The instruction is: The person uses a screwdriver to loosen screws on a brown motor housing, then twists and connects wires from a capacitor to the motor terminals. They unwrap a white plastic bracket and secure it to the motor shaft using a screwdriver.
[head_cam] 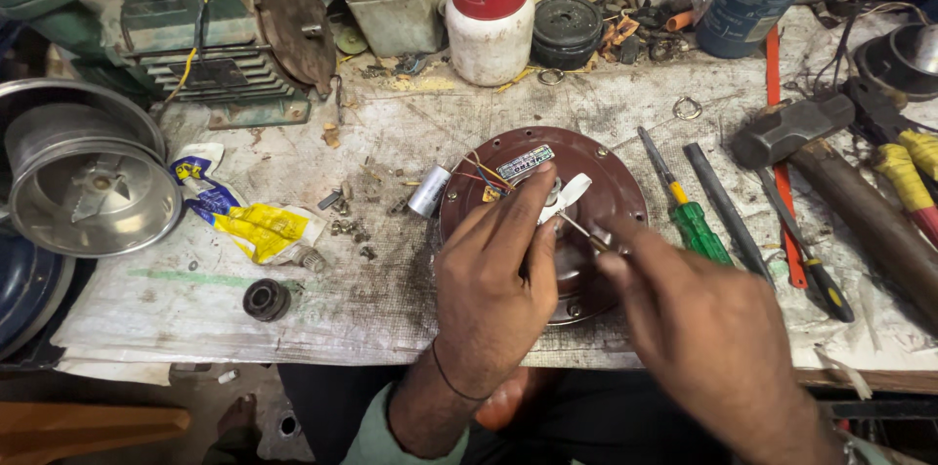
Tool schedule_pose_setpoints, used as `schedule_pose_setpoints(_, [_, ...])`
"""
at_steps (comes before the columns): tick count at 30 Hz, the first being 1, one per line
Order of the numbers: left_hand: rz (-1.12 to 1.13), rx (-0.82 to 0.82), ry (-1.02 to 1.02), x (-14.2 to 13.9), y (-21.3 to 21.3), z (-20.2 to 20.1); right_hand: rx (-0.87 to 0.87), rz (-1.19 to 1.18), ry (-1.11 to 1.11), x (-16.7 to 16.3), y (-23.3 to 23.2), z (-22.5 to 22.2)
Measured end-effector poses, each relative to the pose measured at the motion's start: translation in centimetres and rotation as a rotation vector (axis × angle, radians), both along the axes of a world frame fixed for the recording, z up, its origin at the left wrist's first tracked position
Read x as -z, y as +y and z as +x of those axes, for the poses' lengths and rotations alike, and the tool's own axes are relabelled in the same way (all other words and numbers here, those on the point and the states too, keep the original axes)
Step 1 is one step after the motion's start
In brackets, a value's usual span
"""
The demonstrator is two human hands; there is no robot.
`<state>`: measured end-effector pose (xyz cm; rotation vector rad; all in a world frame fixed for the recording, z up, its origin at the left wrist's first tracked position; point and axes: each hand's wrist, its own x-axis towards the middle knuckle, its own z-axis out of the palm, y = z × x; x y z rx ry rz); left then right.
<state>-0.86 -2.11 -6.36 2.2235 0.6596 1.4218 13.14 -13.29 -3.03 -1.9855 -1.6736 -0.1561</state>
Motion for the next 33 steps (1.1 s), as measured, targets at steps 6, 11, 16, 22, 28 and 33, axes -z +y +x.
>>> schedule_pose_setpoints(6, [0.025,-0.006,-0.014,-0.1,0.0,-0.1,0.021,0.033,-0.052,0.3,-0.4,0.0])
schedule_pose_setpoints(11, [0.013,-0.014,-0.011,-0.1,0.0,-0.1,0.086,-0.107,0.013,0.2,0.1,-0.1])
schedule_pose_setpoints(16, [0.027,-0.006,-0.007,0.0,0.1,-0.1,-0.034,0.117,-0.054,-0.1,-0.3,-0.7])
schedule_pose_setpoints(22, [0.032,-0.009,-0.018,0.0,0.1,-0.1,0.004,-0.008,0.131,0.5,0.1,0.0])
schedule_pose_setpoints(28, [0.015,0.0,-0.003,-0.1,0.0,-0.2,0.017,0.086,-0.154,0.9,-0.5,-0.2])
schedule_pose_setpoints(33, [0.029,-0.008,-0.007,-0.3,0.0,-0.2,0.111,-0.132,0.151,0.8,0.2,0.4])
